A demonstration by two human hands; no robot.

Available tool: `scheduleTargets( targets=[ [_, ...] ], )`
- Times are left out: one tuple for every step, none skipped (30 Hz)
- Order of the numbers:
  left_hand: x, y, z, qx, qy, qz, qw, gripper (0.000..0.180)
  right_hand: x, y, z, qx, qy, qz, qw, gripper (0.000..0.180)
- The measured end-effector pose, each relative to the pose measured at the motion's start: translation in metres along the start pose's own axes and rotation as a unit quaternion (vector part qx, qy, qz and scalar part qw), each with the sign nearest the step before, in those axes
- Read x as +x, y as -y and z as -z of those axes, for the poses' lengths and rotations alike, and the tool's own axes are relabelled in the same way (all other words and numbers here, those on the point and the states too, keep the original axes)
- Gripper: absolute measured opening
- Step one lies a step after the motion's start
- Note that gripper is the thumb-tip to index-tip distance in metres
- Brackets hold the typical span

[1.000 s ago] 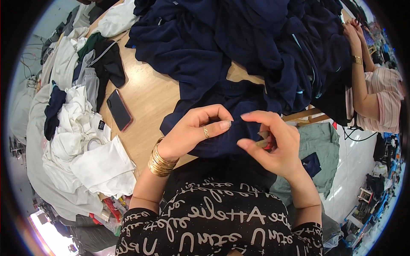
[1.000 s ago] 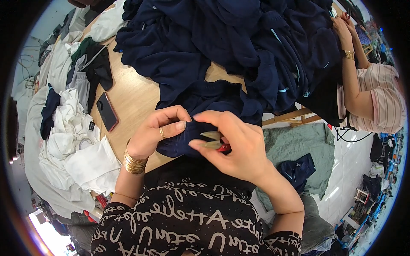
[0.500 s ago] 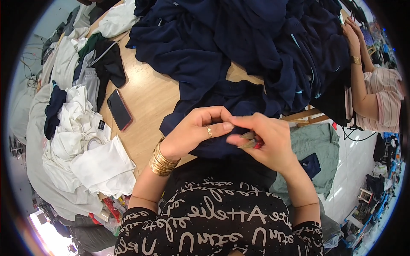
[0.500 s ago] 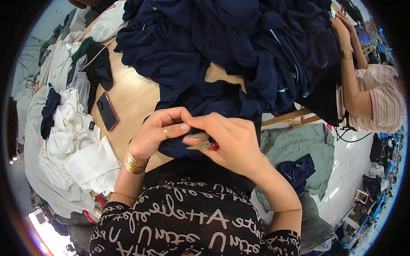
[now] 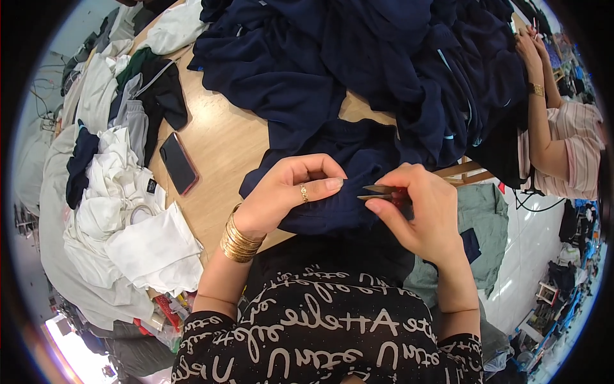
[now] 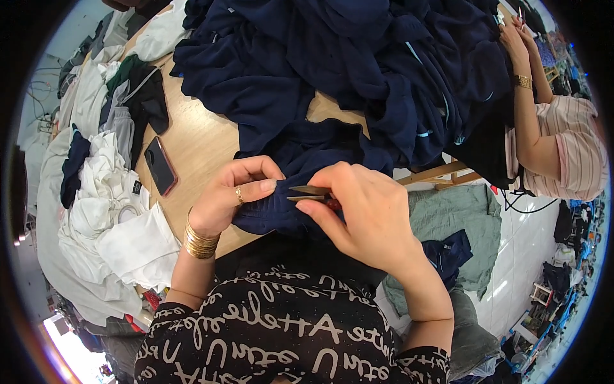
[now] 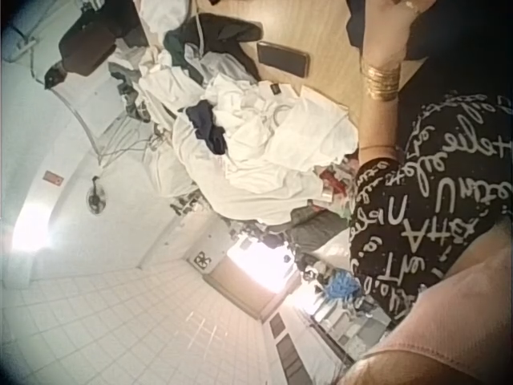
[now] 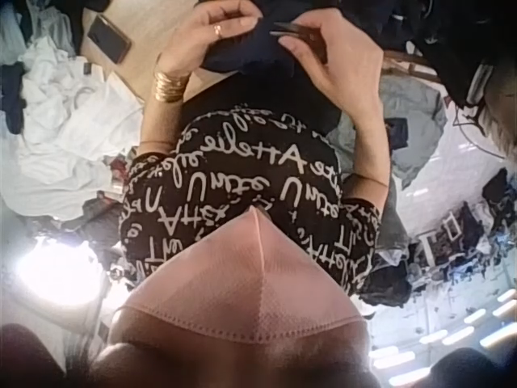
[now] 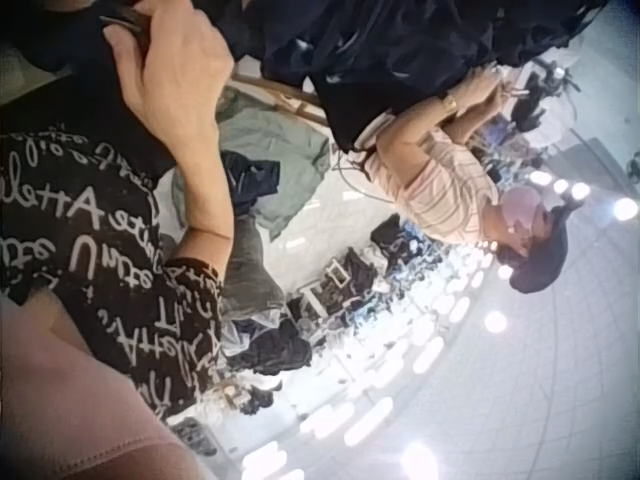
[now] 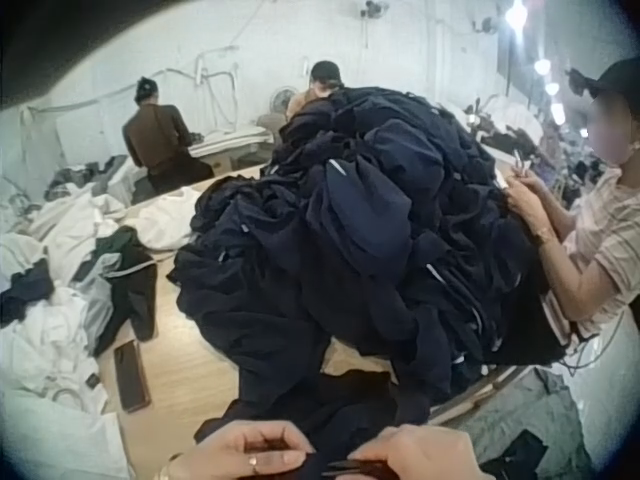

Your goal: Trimming loose threads from blue garments using thread snips in a factory setting.

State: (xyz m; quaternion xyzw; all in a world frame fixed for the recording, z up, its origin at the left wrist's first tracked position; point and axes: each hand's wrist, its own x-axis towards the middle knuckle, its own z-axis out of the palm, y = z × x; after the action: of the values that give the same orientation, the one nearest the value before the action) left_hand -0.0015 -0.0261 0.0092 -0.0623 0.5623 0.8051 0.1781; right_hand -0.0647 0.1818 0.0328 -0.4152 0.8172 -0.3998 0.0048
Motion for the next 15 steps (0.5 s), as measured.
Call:
scheduleTargets(
  targets=[
    [0.0,0.0,0.0,0.001,0.0,-0.004,1.0,0.013,0.0,0.0,-0.001,-0.017,0.0,0.018,1.0,0.024],
    [0.0,0.0,0.0,0.001,0.0,-0.004,1.0,0.013,0.0,0.0,-0.001,-0.017,0.001,0.017,1.0,0.024],
    [0.0,0.0,0.0,0.002,0.002,-0.002,1.0,0.013,0.001,0.0,-0.002,-0.035,-0.004,0.034,0.999,0.023],
    [0.0,0.0,0.0,0.004,0.004,-0.001,1.0,0.013,0.001,0.001,-0.003,-0.053,-0.009,0.05,0.997,0.023],
    [0.001,0.0,0.0,0.004,0.004,-0.001,1.0,0.013,0.001,0.001,-0.003,-0.053,-0.009,0.05,0.997,0.023],
    [0.001,0.001,0.001,0.01,0.001,-0.003,1.0,0.013,0.002,0.001,-0.003,-0.063,-0.013,0.058,0.996,0.022],
    [0.001,0.001,0.001,0.017,-0.003,-0.005,1.0,0.013,0.003,0.002,-0.003,-0.074,-0.017,0.065,0.995,0.022],
    [0.001,0.001,0.0,0.017,-0.003,-0.004,1.0,0.013,0.002,0.003,-0.003,-0.074,-0.017,0.065,0.995,0.022],
    [0.001,0.001,-0.002,0.023,-0.014,-0.017,1.0,0.013,0.002,0.006,-0.002,-0.005,0.011,0.047,0.999,0.021],
    [0.001,0.001,-0.002,0.028,-0.026,-0.029,0.999,0.013,0.0,0.01,-0.001,0.064,0.04,0.028,0.997,0.021],
    [0.002,0.001,-0.002,0.027,-0.026,-0.029,0.999,0.013,-0.001,0.017,0.004,0.154,0.075,0.009,0.985,0.02],
    [0.002,0.001,-0.001,0.024,-0.023,-0.028,0.999,0.013,-0.001,0.018,0.006,0.204,0.06,0.038,0.977,0.019],
    [0.002,0.001,-0.001,0.02,-0.019,-0.027,0.999,0.012,0.001,0.02,0.01,0.168,0.042,0.031,0.984,0.019],
    [0.001,0.001,-0.001,0.019,-0.02,-0.027,0.999,0.012,0.002,0.021,0.012,0.133,0.023,0.025,0.991,0.019],
    [0.001,0.001,-0.001,0.025,-0.018,-0.027,0.999,0.012,0.003,0.017,0.009,0.039,0.002,0.0,0.999,0.019]
  ],
)
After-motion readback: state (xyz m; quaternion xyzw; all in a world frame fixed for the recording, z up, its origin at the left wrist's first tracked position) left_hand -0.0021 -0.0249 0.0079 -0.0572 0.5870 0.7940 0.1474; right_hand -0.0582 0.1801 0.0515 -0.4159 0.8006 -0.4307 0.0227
